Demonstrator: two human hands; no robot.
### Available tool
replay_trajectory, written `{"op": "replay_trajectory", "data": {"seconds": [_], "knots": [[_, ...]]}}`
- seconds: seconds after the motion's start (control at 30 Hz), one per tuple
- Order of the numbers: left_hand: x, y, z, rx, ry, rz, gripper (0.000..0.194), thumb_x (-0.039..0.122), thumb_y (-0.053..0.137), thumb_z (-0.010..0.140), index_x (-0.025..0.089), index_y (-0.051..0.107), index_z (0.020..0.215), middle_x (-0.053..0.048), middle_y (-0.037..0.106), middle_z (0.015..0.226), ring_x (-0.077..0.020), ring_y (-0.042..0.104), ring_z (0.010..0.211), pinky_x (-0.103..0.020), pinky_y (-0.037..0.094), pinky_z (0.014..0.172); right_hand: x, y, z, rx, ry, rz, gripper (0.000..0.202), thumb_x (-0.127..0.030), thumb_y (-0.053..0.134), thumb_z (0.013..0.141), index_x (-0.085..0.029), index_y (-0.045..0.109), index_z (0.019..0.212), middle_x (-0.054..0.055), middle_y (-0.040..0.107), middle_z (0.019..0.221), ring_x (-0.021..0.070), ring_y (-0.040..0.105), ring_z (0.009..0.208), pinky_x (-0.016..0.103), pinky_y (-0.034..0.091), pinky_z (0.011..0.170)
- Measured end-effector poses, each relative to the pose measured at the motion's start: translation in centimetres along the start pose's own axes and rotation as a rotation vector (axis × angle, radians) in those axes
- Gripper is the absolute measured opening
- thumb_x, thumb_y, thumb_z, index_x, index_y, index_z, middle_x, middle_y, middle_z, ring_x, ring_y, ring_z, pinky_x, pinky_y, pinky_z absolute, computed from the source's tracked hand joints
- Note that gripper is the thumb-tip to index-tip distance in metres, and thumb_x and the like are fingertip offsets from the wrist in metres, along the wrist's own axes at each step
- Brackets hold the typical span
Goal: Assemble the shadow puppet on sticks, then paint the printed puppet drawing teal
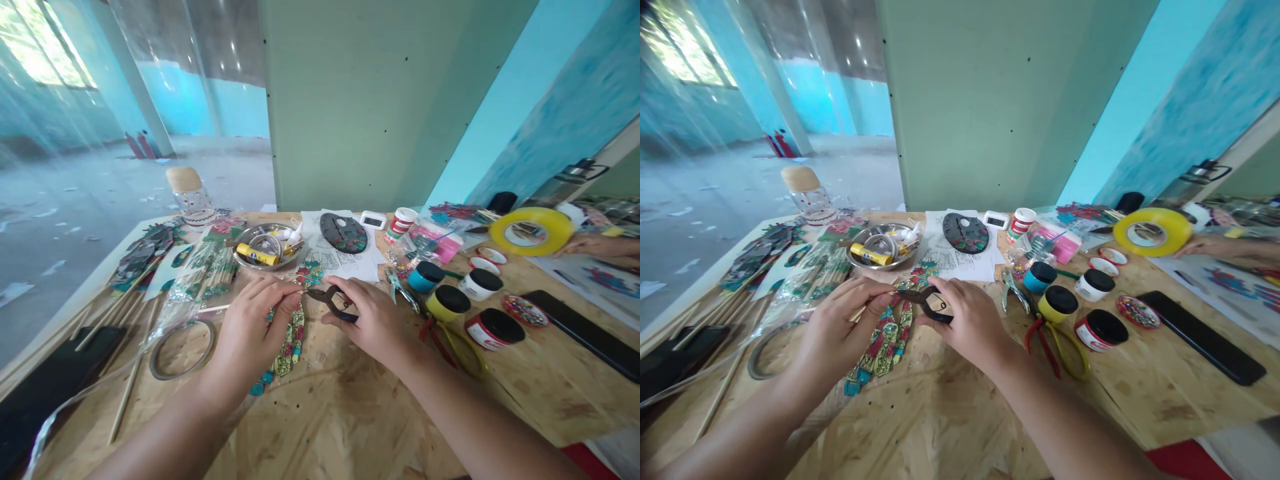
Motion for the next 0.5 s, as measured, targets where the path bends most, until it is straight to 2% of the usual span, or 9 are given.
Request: {"op": "replay_trajectory", "data": {"seconds": [0.23,0.37,0.5], "knots": [[0.12,-0.59,0.14,0.053,0.065,0.004,0.012,0.018,0.06,0.091,0.021,0.069,0.097,0.0,0.072,0.089,-0.0134,0.064,0.086,-0.028,0.049,0.079,-0.14,0.14,-0.17,-0.003,0.046,0.056,0.049,-0.044,0.067,0.09,-0.017,0.058,0.129,0.012,0.072,0.12,0.027,0.07,0.107,0.04,0.058,0.087],[0.11,-0.87,0.02,0.091,0.108,0.065,0.013,0.018,0.064,0.088,0.02,0.071,0.099,-0.001,0.075,0.092,-0.0149,0.065,0.087,-0.03,0.051,0.081,-0.04,0.52,-0.36,-0.054,0.131,0.098,0.042,-0.043,0.067,0.09,-0.02,0.062,0.124,0.008,0.075,0.113,0.0264,0.073,0.098,0.039,0.059,0.081],[-0.08,-0.58,-0.16,0.081,0.111,0.111,0.014,0.02,0.064,0.089,0.02,0.071,0.101,-0.002,0.075,0.092,-0.0165,0.065,0.087,-0.032,0.052,0.08,0.12,0.78,-0.37,-0.094,0.186,0.104,0.036,-0.043,0.067,0.089,-0.025,0.065,0.12,0.004,0.077,0.109,0.0269,0.074,0.095,0.038,0.059,0.076]]}}
Point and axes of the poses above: each hand's wrist, its own z-axis towards the middle knuckle, its own y-axis out of the palm, x = y × z, the point moved 7 cm from there along z, towards the middle knuckle
